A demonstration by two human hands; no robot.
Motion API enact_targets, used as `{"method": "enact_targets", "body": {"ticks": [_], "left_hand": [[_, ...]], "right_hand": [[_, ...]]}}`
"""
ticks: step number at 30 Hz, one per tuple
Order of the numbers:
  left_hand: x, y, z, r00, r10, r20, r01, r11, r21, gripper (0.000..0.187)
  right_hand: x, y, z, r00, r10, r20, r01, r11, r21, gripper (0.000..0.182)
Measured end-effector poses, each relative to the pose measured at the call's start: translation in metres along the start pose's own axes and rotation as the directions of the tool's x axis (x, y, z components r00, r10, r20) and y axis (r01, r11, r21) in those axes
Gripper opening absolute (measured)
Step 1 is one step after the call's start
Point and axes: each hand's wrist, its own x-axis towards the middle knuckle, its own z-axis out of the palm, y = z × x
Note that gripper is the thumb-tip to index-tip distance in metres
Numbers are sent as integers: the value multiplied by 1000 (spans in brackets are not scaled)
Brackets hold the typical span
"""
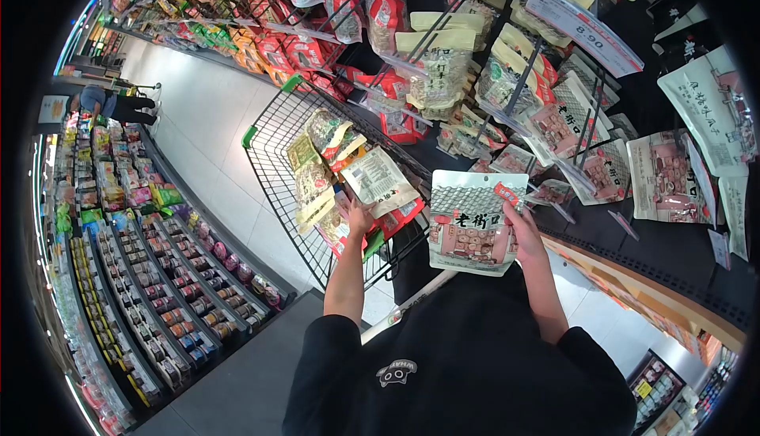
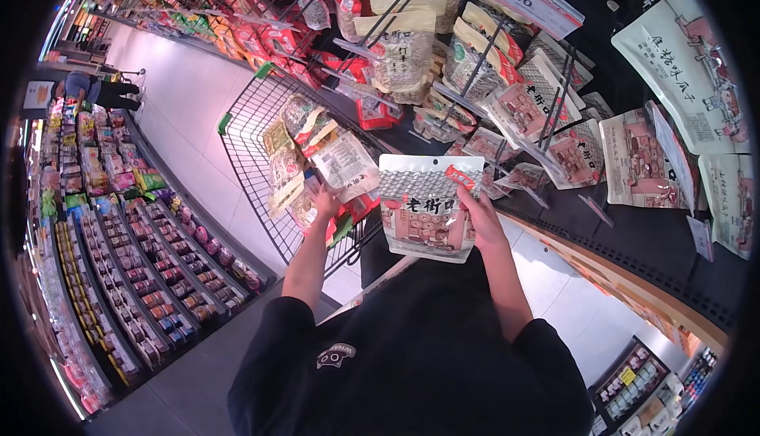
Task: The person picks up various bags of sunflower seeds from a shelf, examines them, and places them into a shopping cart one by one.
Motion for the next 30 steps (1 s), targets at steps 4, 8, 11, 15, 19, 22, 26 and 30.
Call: {"method": "enact_targets", "body": {"ticks": [4,8,11,15,19,22,26,30], "left_hand": [[-12,28,-12,992,-118,46,115,992,50,51],[-14,37,-20,989,-113,92,106,991,76,56],[-13,17,-3,987,-22,162,13,998,60,56],[-30,14,17,981,30,190,-30,1000,-4,56],[-59,103,-30,993,-27,117,66,938,-340,60],[-86,198,-95,987,75,144,85,519,-850,72],[-103,238,-112,970,244,18,-81,386,-919,91],[-114,262,-139,974,218,-54,-158,491,-857,97]], "right_hand": [[2,-1,-1,1000,3,16,-3,999,-45,23],[-4,-7,5,1000,14,18,-13,999,-43,24],[8,4,-7,999,17,45,-15,999,-31,24],[1,-3,-1,997,4,71,1,998,-69,25],[-6,-9,6,988,-11,155,16,999,-32,25],[-9,-19,19,973,-66,222,79,996,-47,26],[12,-24,37,970,-34,239,46,998,-47,30],[56,-22,50,941,-68,330,50,997,63,20]]}}
